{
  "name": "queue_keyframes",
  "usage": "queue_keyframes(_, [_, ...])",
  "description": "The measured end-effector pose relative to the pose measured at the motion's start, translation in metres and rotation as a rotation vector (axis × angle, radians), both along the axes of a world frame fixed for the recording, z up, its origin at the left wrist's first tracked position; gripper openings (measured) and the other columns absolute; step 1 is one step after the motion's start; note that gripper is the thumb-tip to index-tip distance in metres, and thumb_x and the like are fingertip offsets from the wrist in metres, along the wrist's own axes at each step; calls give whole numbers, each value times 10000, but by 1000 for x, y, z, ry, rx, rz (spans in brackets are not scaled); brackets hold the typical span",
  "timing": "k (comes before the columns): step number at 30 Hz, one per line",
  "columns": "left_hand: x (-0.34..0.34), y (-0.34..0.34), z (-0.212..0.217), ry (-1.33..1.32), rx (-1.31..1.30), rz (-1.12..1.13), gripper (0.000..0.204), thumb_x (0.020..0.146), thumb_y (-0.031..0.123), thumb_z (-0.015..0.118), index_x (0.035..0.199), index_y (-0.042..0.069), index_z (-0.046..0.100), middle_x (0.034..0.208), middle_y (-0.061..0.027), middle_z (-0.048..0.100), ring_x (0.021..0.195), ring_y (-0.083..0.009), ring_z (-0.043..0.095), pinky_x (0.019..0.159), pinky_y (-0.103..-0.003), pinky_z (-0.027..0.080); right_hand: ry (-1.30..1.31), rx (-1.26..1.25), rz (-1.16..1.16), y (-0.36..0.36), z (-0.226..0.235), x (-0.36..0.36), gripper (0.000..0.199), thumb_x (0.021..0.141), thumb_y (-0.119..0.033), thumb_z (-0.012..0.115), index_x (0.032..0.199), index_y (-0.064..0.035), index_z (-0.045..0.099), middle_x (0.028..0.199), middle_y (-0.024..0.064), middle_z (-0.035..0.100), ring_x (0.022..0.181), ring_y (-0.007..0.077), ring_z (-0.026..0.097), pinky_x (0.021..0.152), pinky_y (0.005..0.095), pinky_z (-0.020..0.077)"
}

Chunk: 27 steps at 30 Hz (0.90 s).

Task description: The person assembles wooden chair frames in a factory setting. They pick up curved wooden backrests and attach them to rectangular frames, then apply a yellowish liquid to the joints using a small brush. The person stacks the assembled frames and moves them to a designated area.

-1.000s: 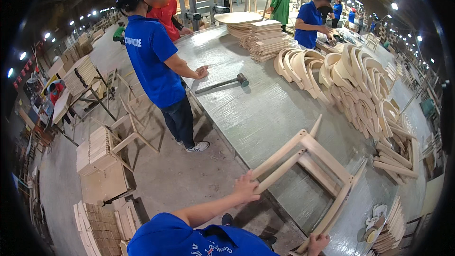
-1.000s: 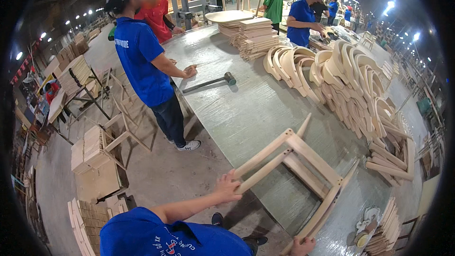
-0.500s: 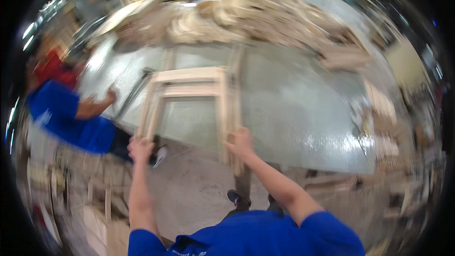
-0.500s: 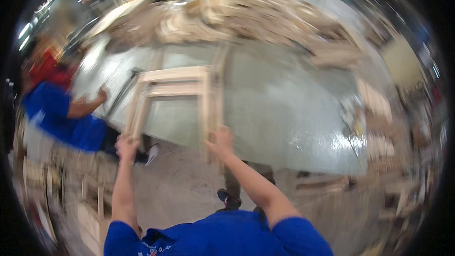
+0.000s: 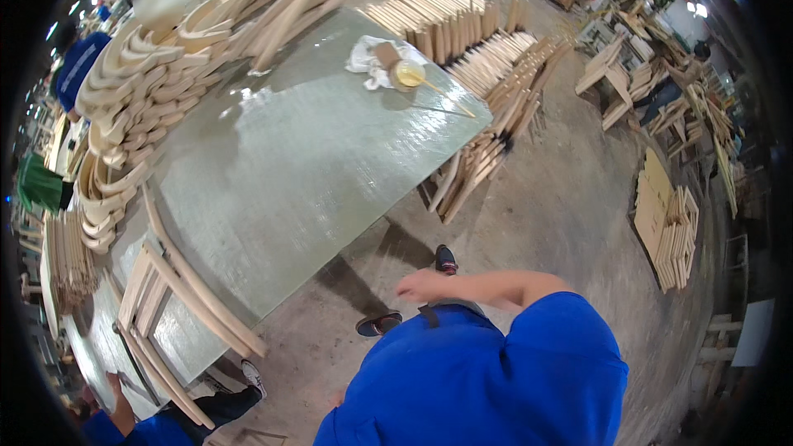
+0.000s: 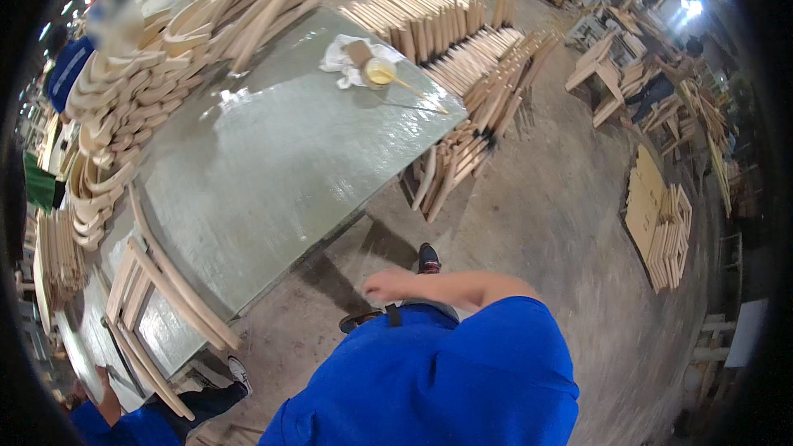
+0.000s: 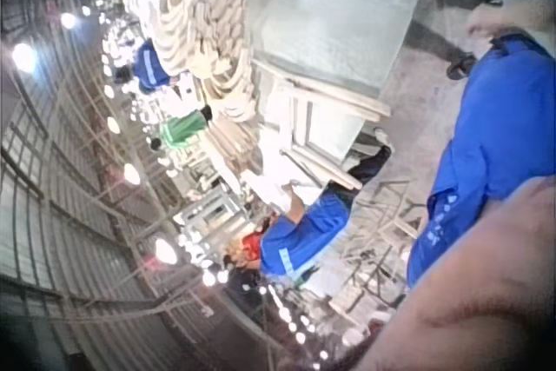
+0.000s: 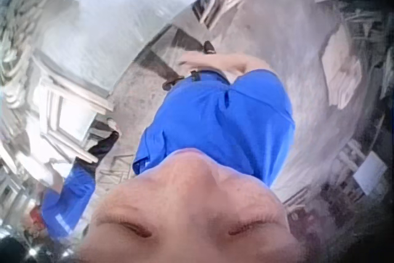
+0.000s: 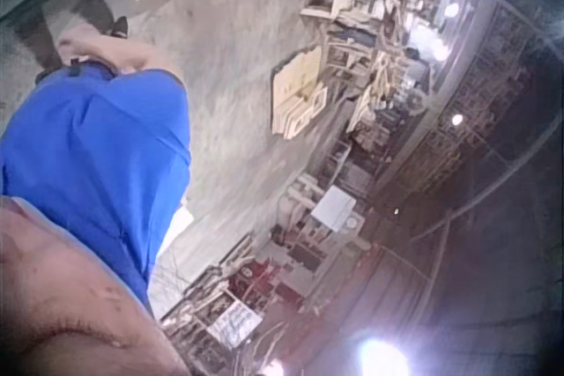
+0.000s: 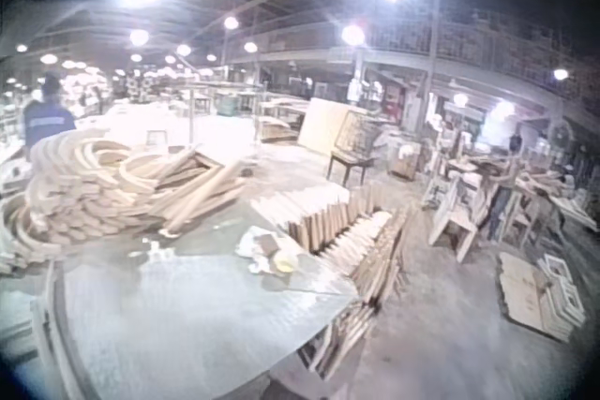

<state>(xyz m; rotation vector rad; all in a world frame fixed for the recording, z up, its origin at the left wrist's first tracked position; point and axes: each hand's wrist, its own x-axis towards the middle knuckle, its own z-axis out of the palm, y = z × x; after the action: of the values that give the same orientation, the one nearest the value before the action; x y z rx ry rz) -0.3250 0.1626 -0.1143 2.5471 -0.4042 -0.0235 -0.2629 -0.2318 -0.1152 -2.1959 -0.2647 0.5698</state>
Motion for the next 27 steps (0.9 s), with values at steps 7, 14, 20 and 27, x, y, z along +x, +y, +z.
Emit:
queue_keyframes(7, [-4, -126, 6, 589, 12, 332, 434, 825, 289, 554, 1125, -14, 476, 1183, -223, 460, 1096, -362, 446, 913, -434, 362, -175, -198, -1101, -233, -67, -21, 348, 719, -175, 582, 1043, -58, 530, 983, 148, 563, 930, 321, 539, 817, 402, 439])
queue_keyframes(14, [-10, -223, 36, 714, 65, 544, 437, 823, 297, 561, 1121, -13, 481, 1146, -216, 486, 1063, -341, 471, 888, -419, 380, 51, -313, -1094, -326, -94, 39, 456, 711, -264, 626, 1125, -105, 518, 1187, 104, 437, 1106, 309, 431, 874, 419, 415])
queue_keyframes(20, [-15, -271, 48, 756, 55, 612, 440, 822, 304, 568, 1117, -12, 486, 1115, -210, 508, 1035, -324, 492, 868, -407, 396, 55, -370, -805, -356, -106, 48, 312, 749, -301, 569, 1014, -136, 588, 1142, 77, 520, 1069, 282, 479, 850, 461, 408])
queue_keyframes(27, [-53, -274, 61, 772, -55, 736, 444, 821, 312, 575, 1113, -11, 491, 1079, -203, 534, 1002, -303, 516, 843, -392, 414, -17, -200, -946, -402, -95, -5, 273, 760, -209, 604, 986, -57, 616, 818, 153, 598, 790, 298, 588, 668, 329, 456])
